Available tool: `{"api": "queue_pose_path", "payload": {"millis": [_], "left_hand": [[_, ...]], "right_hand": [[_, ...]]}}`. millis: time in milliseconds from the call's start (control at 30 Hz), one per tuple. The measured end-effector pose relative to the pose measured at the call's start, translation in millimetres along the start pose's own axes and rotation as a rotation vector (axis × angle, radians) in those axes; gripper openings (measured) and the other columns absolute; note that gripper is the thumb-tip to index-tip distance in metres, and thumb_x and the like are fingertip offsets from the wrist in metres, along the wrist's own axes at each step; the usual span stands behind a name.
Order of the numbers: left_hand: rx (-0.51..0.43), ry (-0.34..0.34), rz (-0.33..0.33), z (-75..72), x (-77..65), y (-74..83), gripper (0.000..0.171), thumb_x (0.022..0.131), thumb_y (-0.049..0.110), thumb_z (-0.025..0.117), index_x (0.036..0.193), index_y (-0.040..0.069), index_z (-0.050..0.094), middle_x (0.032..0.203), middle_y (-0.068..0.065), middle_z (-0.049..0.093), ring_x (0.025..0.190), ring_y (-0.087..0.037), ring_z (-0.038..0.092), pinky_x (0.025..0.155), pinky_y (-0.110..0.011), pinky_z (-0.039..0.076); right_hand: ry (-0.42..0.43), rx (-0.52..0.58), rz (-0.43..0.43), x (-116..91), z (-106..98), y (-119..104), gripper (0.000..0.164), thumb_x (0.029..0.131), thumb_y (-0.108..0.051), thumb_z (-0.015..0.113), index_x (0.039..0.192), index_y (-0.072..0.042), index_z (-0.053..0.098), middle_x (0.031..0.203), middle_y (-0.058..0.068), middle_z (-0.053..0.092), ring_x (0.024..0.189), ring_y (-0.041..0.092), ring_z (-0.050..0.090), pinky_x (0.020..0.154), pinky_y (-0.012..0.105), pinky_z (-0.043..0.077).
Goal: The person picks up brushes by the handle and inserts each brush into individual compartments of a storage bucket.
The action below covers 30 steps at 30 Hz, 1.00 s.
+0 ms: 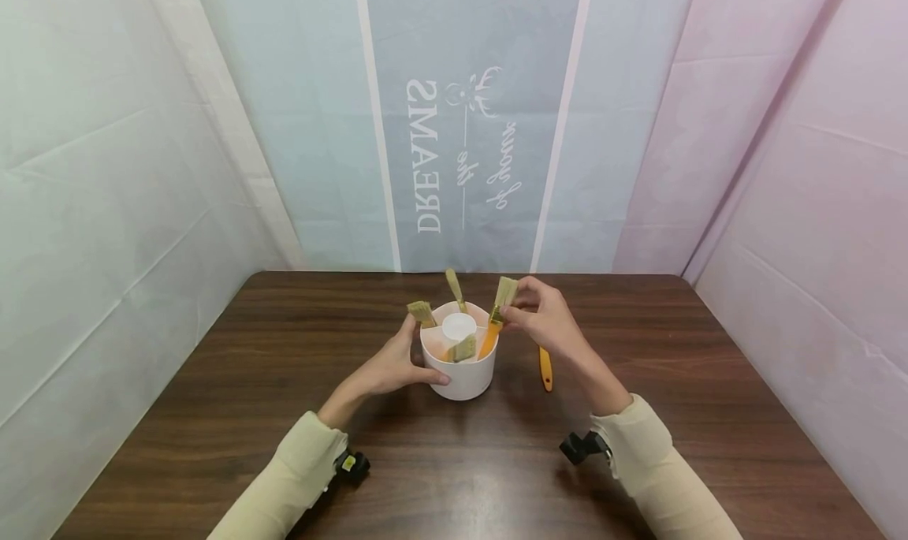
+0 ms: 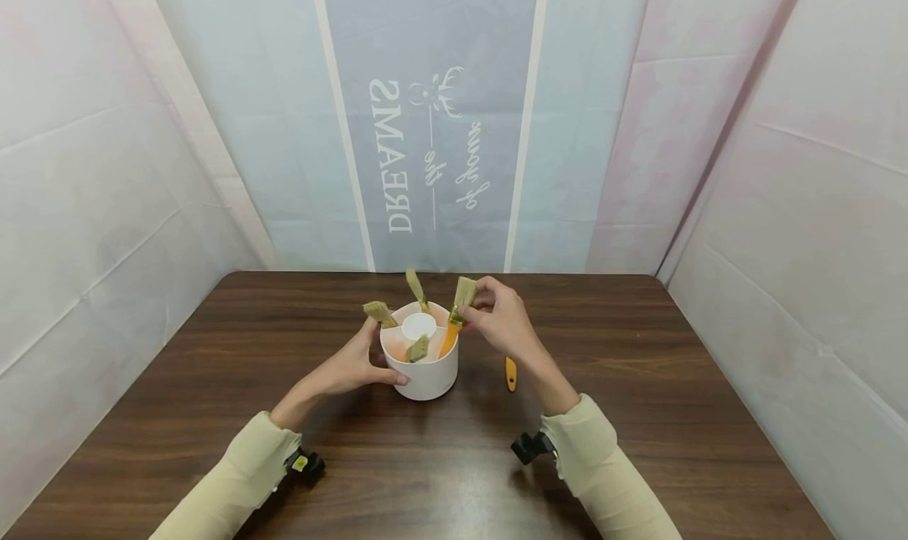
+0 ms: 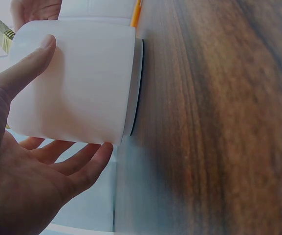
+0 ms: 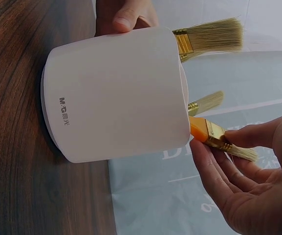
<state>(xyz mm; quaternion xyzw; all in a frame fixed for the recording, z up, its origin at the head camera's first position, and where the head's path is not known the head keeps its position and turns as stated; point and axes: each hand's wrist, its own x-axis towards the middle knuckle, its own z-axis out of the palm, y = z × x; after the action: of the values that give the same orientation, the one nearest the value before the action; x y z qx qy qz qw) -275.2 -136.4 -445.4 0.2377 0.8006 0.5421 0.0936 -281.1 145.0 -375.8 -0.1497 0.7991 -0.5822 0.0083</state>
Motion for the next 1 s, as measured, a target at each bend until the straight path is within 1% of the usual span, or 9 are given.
{"api": "queue_pose_path", "payload": {"millis": [133, 200, 367, 800, 1000], "left_hand": [[-0.003, 0.001, -0.008, 0.4, 0.5, -0.9, 0.113, 0.075, 0.014, 0.094, 0.157, 0.018, 0.018, 0.156, -0.013, 0.041, 0.140, -0.031, 0.050, 0.102, -0.039, 0.057], [-0.004, 0.000, 0.000, 0.5, 0.5, -0.9, 0.112, 0.075, 0.015, 0.094, 0.157, 0.016, 0.017, 0.155, -0.015, 0.041, 0.139, -0.032, 0.051, 0.102, -0.040, 0.058], [-0.004, -0.002, 0.009, 0.6, -0.4, 0.1, 0.111, 0.076, 0.017, 0.094, 0.157, 0.015, 0.018, 0.154, -0.017, 0.042, 0.138, -0.033, 0.052, 0.101, -0.040, 0.058], [0.000, -0.003, -0.008, 0.2, 0.0, -0.3, 0.110, 0.075, 0.014, 0.094, 0.155, 0.021, 0.019, 0.154, -0.013, 0.043, 0.138, -0.030, 0.053, 0.101, -0.040, 0.058], [-0.001, -0.011, 0.008, -0.3, -0.4, 1.0, 0.109, 0.077, 0.015, 0.093, 0.155, 0.017, 0.018, 0.154, -0.018, 0.043, 0.138, -0.034, 0.052, 0.101, -0.042, 0.058]], "right_hand": [[-0.016, 0.001, -0.007, -1.2, -0.3, 0.4, 0.029, 0.097, -0.004, 0.067, 0.120, 0.007, 0.054, 0.114, 0.030, 0.069, 0.094, 0.030, 0.075, 0.078, 0.036, 0.065], [-0.022, -0.001, -0.009, -1.4, -0.2, 0.5, 0.029, 0.096, -0.004, 0.068, 0.120, 0.006, 0.055, 0.114, 0.030, 0.069, 0.094, 0.029, 0.075, 0.078, 0.036, 0.065], [-0.030, -0.017, -0.003, -1.7, -0.3, 1.1, 0.028, 0.096, -0.004, 0.070, 0.119, 0.004, 0.056, 0.113, 0.029, 0.070, 0.094, 0.028, 0.075, 0.078, 0.035, 0.065], [-0.052, -0.033, -0.014, -1.6, -1.1, 0.1, 0.027, 0.096, -0.002, 0.068, 0.121, 0.003, 0.057, 0.112, 0.027, 0.071, 0.095, 0.029, 0.076, 0.078, 0.036, 0.065], [-0.062, -0.031, -0.029, -1.9, -1.1, -0.1, 0.028, 0.096, -0.001, 0.068, 0.121, 0.003, 0.058, 0.112, 0.027, 0.072, 0.095, 0.031, 0.076, 0.078, 0.036, 0.065]]}}
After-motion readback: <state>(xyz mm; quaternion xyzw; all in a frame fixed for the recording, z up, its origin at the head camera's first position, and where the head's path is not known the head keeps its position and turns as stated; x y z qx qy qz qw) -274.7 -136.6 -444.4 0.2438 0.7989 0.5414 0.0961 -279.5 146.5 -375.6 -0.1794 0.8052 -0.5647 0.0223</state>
